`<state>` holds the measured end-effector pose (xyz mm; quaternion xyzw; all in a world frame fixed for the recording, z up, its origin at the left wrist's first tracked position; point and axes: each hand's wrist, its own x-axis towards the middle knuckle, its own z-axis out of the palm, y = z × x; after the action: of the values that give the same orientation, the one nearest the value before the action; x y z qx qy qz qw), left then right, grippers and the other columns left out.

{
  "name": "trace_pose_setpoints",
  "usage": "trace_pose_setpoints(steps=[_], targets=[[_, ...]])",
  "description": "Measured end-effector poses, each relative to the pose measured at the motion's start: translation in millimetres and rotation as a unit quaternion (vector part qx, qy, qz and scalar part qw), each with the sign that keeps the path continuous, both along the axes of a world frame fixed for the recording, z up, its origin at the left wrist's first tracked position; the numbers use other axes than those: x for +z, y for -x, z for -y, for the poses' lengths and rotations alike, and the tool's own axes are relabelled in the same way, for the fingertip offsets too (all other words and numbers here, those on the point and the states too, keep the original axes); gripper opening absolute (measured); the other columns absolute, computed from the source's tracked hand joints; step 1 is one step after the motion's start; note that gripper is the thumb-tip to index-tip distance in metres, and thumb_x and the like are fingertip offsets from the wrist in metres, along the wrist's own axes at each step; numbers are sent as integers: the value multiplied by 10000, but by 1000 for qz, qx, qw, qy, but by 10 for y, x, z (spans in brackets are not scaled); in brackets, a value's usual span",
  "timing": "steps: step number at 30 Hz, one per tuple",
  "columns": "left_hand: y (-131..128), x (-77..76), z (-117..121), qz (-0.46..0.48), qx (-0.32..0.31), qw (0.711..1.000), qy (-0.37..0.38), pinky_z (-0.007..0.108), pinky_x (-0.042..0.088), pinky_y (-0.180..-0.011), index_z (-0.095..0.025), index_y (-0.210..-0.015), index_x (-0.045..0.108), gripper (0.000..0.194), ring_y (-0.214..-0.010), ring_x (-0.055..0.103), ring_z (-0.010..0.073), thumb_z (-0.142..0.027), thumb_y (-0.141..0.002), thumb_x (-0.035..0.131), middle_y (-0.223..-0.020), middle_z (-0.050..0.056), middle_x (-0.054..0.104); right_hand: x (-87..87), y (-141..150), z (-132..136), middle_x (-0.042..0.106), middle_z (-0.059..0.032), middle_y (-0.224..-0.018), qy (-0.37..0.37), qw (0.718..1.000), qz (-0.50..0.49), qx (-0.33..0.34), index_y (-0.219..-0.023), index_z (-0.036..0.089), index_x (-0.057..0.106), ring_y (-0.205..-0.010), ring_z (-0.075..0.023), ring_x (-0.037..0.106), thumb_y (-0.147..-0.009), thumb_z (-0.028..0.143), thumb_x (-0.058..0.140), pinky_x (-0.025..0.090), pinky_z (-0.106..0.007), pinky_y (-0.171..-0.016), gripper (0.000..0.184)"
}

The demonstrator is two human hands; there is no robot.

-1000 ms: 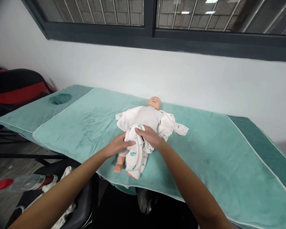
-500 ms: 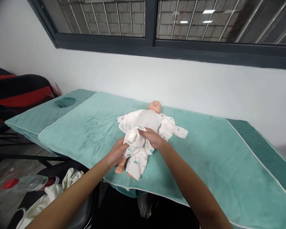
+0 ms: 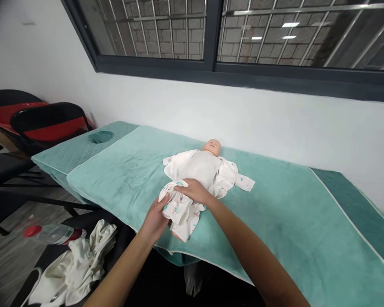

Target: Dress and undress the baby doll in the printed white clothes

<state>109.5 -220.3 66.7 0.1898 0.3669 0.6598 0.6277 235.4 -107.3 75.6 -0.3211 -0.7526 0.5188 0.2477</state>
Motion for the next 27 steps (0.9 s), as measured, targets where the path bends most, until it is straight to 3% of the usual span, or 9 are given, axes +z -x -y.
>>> trace_pose_setpoints(steps=[2,5,8,11,14,22,27], targets=[[-122,4,165,-6,84,996,15,320,540,-832,-158,-1179,651,428,-949,703,225,-343,-803,740,-1071,90,739,31,54,33,693,-12,-844,-104,990,98,9,-892,169,679,-812,-177,618,-888,546,590,420,-254,-705,388],[-313,-32,438,-10,192,981,37,296,541,-848,-208,-1198,635,402,-1020,682,204,-357,-833,713,-1163,66,712,100,144,116,724,-32,-909,-235,936,259,49,-904,203,683,-881,-205,651,-900,517,592,404,-263,-719,327],[-388,-137,661,-18,253,965,73,289,551,-856,-232,-1158,635,354,-1041,675,194,-347,-834,718,-1141,48,712,130,238,211,740,-87,-1006,-314,876,347,117,-1011,213,683,-956,-256,679,-909,541,574,426,-292,-737,361],[-304,-276,783,-28,283,955,90,292,565,-852,-241,-1109,638,305,-1046,677,195,-327,-829,723,-1124,37,711,120,328,292,740,-136,-1016,-353,840,385,144,-1065,191,670,-961,-298,694,-907,568,551,460,-337,-757,425],[-165,-386,824,-32,285,952,110,271,571,-839,-241,-1075,643,259,-1014,681,171,-287,-831,717,-1120,29,704,107,393,340,740,-156,-1008,-367,833,389,142,-1070,174,665,-942,-319,702,-904,531,544,485,-376,-755,412],[-38,-578,890,-6,253,951,180,255,573,-750,-232,-968,655,210,-871,688,145,-228,-777,743,-1046,28,707,52,399,409,748,-141,-972,-346,850,381,110,-1036,182,673,-917,-314,706,-849,507,592,490,-379,-766,384],[73,-650,893,-97,240,956,140,250,550,-739,-237,-1030,670,289,-873,661,151,-358,-779,748,-1028,11,696,-5,355,417,755,-101,-969,-345,866,346,106,-1018,207,680,-898,-285,707,-873,502,578,462,-337,-745,345]])
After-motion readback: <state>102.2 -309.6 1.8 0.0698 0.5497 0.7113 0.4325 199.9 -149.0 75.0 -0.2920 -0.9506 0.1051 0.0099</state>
